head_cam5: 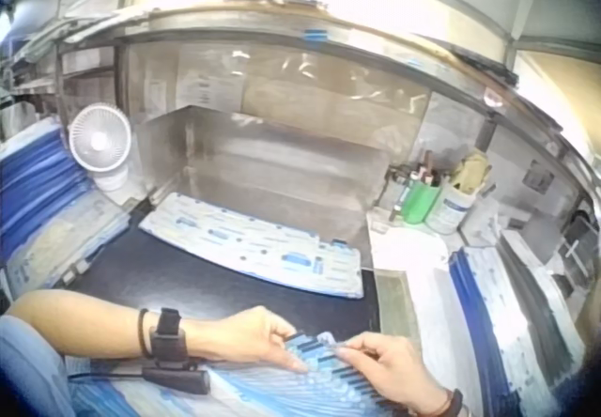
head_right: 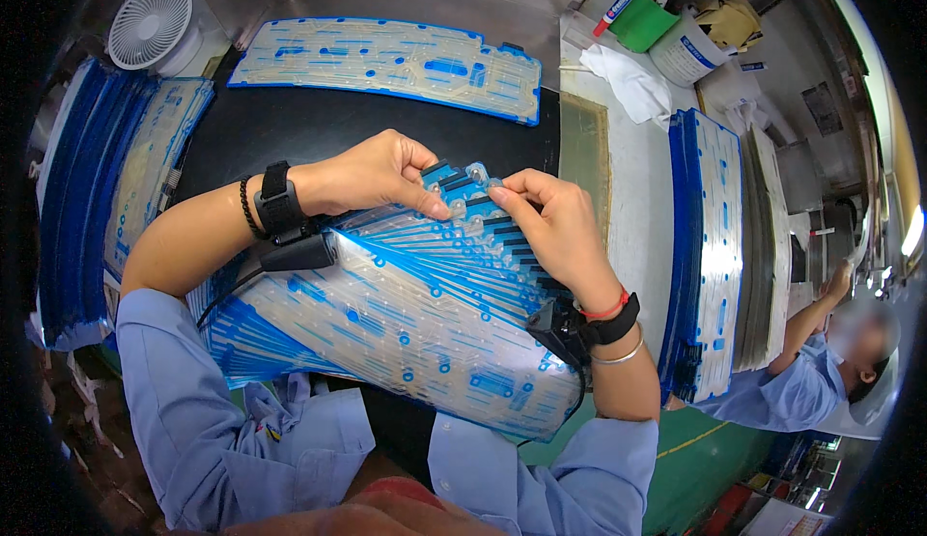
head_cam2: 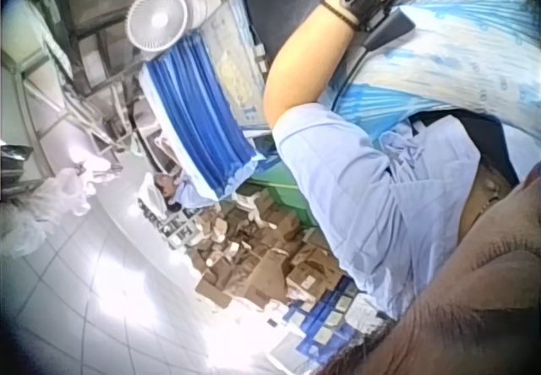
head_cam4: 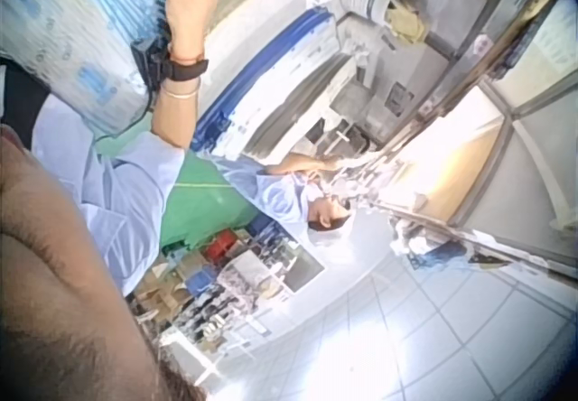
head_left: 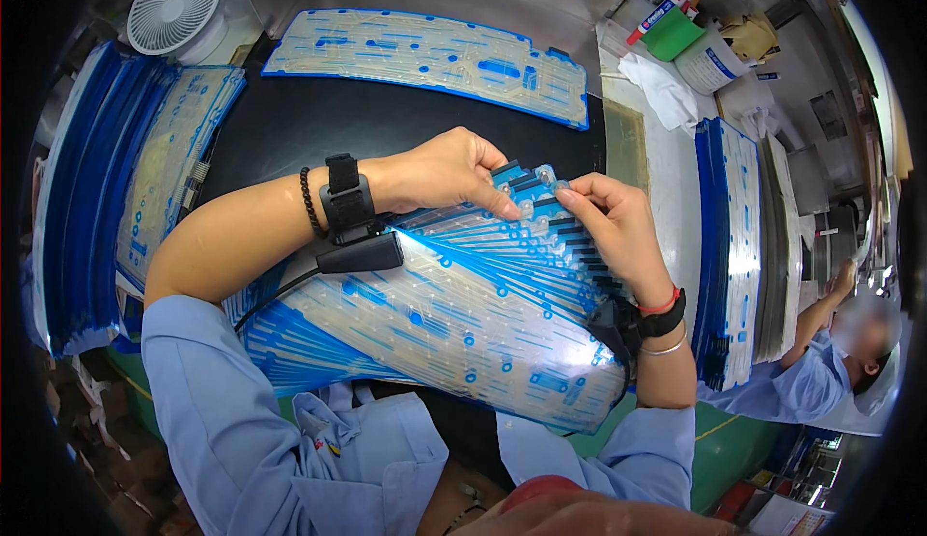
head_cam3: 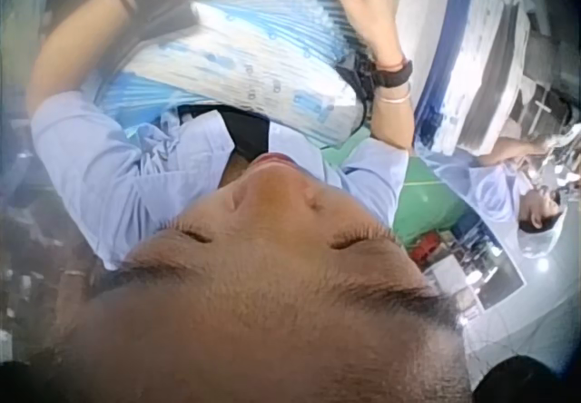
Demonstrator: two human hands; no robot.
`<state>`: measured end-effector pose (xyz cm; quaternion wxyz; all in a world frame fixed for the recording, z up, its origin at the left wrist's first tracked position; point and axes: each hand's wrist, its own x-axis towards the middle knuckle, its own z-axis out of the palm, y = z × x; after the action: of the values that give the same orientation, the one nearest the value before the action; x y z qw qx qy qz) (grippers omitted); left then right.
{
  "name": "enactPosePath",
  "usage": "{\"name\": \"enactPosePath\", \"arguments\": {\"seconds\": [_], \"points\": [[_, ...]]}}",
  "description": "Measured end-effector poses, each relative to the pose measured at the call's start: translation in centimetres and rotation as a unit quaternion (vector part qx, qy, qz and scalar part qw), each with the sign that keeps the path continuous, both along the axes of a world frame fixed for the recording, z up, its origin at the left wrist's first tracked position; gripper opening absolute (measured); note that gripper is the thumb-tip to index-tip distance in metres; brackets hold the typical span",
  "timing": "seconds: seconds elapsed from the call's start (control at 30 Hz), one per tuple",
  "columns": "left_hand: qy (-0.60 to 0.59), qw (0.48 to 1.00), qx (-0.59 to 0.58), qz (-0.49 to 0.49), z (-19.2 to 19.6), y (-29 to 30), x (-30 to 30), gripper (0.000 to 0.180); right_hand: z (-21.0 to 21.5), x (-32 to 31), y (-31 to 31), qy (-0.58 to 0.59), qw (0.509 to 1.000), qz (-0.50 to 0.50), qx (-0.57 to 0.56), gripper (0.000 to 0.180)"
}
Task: Sorting and inspecting keyboard membrane circuit layers at a factory workstation.
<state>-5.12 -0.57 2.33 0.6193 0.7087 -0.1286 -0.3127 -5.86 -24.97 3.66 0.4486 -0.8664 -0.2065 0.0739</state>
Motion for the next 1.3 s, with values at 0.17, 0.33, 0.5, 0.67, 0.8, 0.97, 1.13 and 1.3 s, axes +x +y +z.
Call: {"name": "enactPosePath", "arguments": {"seconds": [0.17,0.33,0.5,0.67,0.8,0.97,1.13,1.3], "points": [[0.011,1.000,-0.010,-0.022,-0.2,0.2,0.3,0.026,0.2,-0.1,-0.1,0.031,0.999,-0.004,-0.009,0.019],[0.070,0.994,-0.054,-0.057,-0.1,1.6,0.2,0.027,0.2,-0.1,-0.5,0.040,0.999,0.007,-0.012,0.019],[0.012,0.959,0.143,-0.244,2.6,7.8,-2.4,0.036,0.3,-0.3,-0.6,0.060,0.994,0.013,0.093,0.016],[-0.208,0.918,0.287,-0.179,10.4,8.1,-5.7,0.034,1.9,0.6,-2.3,0.065,0.982,0.010,0.174,0.023],[-0.376,0.866,0.322,-0.066,17.7,8.7,-9.2,0.026,3.7,1.7,-7.4,0.028,0.934,0.083,0.346,0.075],[-0.487,0.783,0.386,0.035,20.2,9.0,-11.7,0.033,1.5,3.0,-10.6,0.191,0.922,-0.076,0.327,0.134],[-0.497,0.785,0.367,-0.053,10.0,7.8,-7.4,0.045,0.6,2.3,-4.0,0.111,0.912,0.152,0.366,0.140],[-0.435,0.806,0.399,-0.047,10.2,5.7,-7.1,0.033,0.5,1.7,-0.2,0.064,0.922,0.064,0.377,0.090]]}}
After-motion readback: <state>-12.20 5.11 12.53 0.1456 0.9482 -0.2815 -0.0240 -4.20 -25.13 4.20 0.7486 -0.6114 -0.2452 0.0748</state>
